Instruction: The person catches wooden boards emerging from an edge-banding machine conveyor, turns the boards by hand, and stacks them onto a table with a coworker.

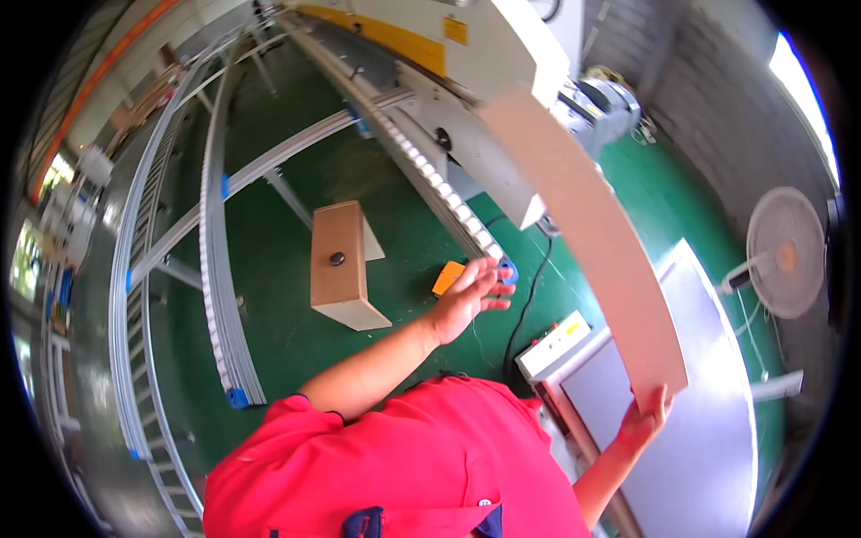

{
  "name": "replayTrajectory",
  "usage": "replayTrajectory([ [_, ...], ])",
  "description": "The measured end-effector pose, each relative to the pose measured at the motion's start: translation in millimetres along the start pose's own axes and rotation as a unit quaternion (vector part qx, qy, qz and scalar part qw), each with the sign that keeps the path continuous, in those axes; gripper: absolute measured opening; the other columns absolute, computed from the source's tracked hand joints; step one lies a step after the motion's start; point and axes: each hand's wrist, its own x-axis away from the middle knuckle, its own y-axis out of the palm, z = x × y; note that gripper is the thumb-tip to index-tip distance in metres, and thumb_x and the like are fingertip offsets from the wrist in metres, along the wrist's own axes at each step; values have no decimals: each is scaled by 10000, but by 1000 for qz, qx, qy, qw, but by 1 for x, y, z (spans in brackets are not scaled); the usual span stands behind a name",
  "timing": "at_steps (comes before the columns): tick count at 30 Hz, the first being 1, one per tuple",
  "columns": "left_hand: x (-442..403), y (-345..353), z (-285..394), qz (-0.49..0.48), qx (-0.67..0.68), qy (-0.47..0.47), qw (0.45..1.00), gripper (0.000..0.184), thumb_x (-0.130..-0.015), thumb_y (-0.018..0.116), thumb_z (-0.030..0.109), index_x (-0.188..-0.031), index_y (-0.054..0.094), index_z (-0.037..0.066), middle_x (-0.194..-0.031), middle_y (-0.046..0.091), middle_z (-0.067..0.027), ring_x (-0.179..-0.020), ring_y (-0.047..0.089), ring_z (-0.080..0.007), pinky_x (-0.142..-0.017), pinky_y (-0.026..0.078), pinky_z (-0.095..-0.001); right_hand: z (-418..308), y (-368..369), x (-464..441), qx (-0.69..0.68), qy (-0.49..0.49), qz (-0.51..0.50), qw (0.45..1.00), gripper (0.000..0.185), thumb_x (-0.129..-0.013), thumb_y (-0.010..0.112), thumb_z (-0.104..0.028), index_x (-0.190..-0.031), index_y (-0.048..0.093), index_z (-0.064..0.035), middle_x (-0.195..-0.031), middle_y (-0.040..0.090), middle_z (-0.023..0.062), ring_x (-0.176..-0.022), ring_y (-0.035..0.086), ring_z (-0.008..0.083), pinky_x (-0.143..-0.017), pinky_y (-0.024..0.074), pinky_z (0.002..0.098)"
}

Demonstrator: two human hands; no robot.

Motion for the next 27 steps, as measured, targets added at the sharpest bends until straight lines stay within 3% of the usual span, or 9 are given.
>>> replayTrajectory([
  [4, -10, 22, 34, -45, 120, 49, 991, 808, -917, 610, 589, -1470, 336, 68, -1431, 462, -132, -1299, 473, -262, -1097, 379, -445, 0, 77, 43, -46, 31, -30, 998, 469, -929, 683, -156, -1329, 486, -9, -1210, 619, 114, -1101, 614, 239, -940, 488, 376],
  [5, -2, 37, 48, -33, 139, 96, 985, 763, -926, 606, 569, -1462, 390, 71, -1437, 492, -92, -1308, 484, -249, -1093, 384, -436, 0, 87, 49, -52, 52, -54, 996, 483, -921, 694, -154, -1330, 483, -5, -1214, 620, 113, -1115, 613, 238, -964, 480, 375],
  [7, 23, 15, 60, -87, 191, 74, 975, 666, -942, 618, 503, -1426, 459, 75, -1403, 546, -55, -1302, 502, -234, -1080, 401, -424, 3, 96, 56, -17, 59, -107, 992, 517, -901, 724, -166, -1326, 484, 1, -1219, 621, 111, -1133, 609, 231, -992, 464, 376],
  [8, 34, 19, 64, 31, 152, 93, 984, 562, -955, 636, 423, -1392, 510, 93, -1333, 600, -46, -1262, 538, -234, -1059, 424, -421, 5, 102, 56, 1, 63, -139, 988, 534, -890, 740, -172, -1324, 484, 4, -1222, 622, 110, -1142, 607, 228, -1006, 457, 376],
  [11, 68, -7, 66, 104, 179, 105, 973, 523, -951, 663, 347, -1386, 516, 96, -1334, 598, -51, -1255, 543, -227, -1042, 444, -414, 2, 119, 48, 74, 80, -206, 972, 574, -869, 767, -193, -1325, 484, 10, -1218, 623, 104, -1144, 602, 216, -1002, 455, 372],
  [15, 104, -23, 64, 64, 295, 153, 941, 483, -932, 684, 213, -1365, 527, 70, -1304, 608, -62, -1253, 537, -236, -1085, 409, -426, -10, 167, 33, 63, 75, -199, 975, 399, -943, 665, -156, -1276, 507, -2, -1153, 623, 101, -1084, 611, 195, -951, 478, 332],
  [18, 126, -40, 63, 50, 295, 192, 935, 568, -918, 703, 235, -1416, 486, 66, -1410, 548, -91, -1331, 484, -274, -1135, 356, -474, -7, 191, 27, 52, 55, -222, 972, 271, -925, 644, -74, -1172, 567, 6, -1049, 645, 80, -959, 621, 140, -850, 479, 264],
  [20, 133, -46, 66, 48, 282, 222, 932, 675, -925, 697, 314, -1472, 418, 33, -1537, 413, -148, -1431, 365, -316, -1202, 246, -514, -5, 207, 31, 37, 46, -235, 970, 250, -912, 658, -69, -1139, 581, 0, -1022, 655, 79, -936, 629, 141, -836, 487, 263],
  [27, 146, -88, 64, -42, 329, 231, 914, 513, -937, 693, 283, -1389, 557, 85, -1449, 542, -92, -1391, 432, -282, -1205, 227, -517, -4, 238, 45, -7, 35, -343, 939, 256, -862, 725, -85, -1059, 591, 8, -1026, 684, 140, -973, 662, 203, -884, 520, 329],
])
